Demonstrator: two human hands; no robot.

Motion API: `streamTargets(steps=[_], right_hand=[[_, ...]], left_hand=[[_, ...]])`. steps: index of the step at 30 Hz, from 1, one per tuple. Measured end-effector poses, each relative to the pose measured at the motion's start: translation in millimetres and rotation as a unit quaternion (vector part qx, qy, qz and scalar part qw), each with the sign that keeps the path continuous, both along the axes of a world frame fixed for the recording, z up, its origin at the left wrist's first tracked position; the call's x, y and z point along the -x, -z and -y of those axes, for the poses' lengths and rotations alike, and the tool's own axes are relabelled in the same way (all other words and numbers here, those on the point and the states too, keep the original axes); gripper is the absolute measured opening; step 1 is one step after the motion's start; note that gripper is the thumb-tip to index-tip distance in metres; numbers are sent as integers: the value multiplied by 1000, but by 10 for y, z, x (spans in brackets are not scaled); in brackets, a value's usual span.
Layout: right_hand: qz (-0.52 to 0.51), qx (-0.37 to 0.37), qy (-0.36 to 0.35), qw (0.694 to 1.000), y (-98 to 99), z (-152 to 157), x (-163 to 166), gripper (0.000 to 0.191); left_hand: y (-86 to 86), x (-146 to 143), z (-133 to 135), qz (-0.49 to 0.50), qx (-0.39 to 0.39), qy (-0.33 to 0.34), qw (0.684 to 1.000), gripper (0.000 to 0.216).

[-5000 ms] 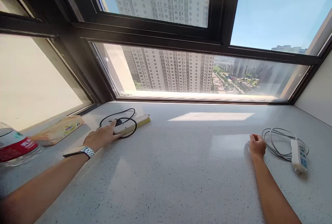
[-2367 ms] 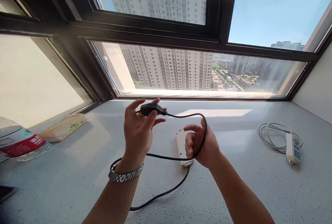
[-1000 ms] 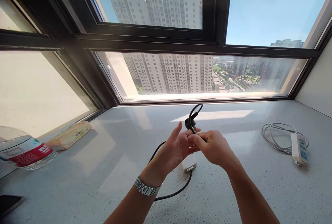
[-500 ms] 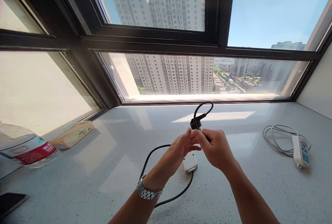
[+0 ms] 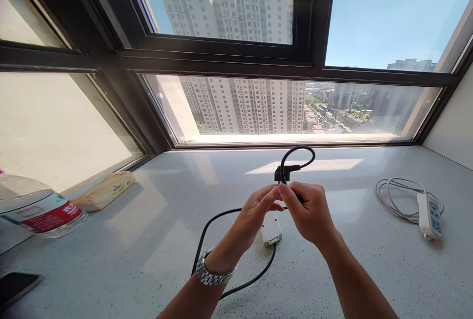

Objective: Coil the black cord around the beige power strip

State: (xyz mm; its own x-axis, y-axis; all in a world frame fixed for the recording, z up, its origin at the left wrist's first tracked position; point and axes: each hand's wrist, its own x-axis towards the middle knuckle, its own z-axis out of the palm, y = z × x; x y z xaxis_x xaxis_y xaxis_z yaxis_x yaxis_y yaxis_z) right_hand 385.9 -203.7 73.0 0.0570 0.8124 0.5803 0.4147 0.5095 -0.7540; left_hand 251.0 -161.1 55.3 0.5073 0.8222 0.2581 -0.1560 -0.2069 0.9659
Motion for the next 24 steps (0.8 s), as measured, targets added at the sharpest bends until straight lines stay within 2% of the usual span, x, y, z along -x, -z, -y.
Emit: streamTargets(steps=[6, 11, 16, 24], right_hand=[[12, -16, -8, 1000, 31, -6, 15, 50], [34, -33, -17, 999, 44, 9, 21, 50], [50, -59, -41, 996, 49, 29, 40, 50], [81, -84, -46, 992, 26, 69, 50, 47]], left_hand=[[38, -31, -16, 2, -12, 5, 1000, 33], [122, -58, -73, -18, -67, -7, 998, 26], [130, -52, -99, -70, -116, -21, 990, 24], [164, -42, -108, -101, -111, -28, 988, 26]])
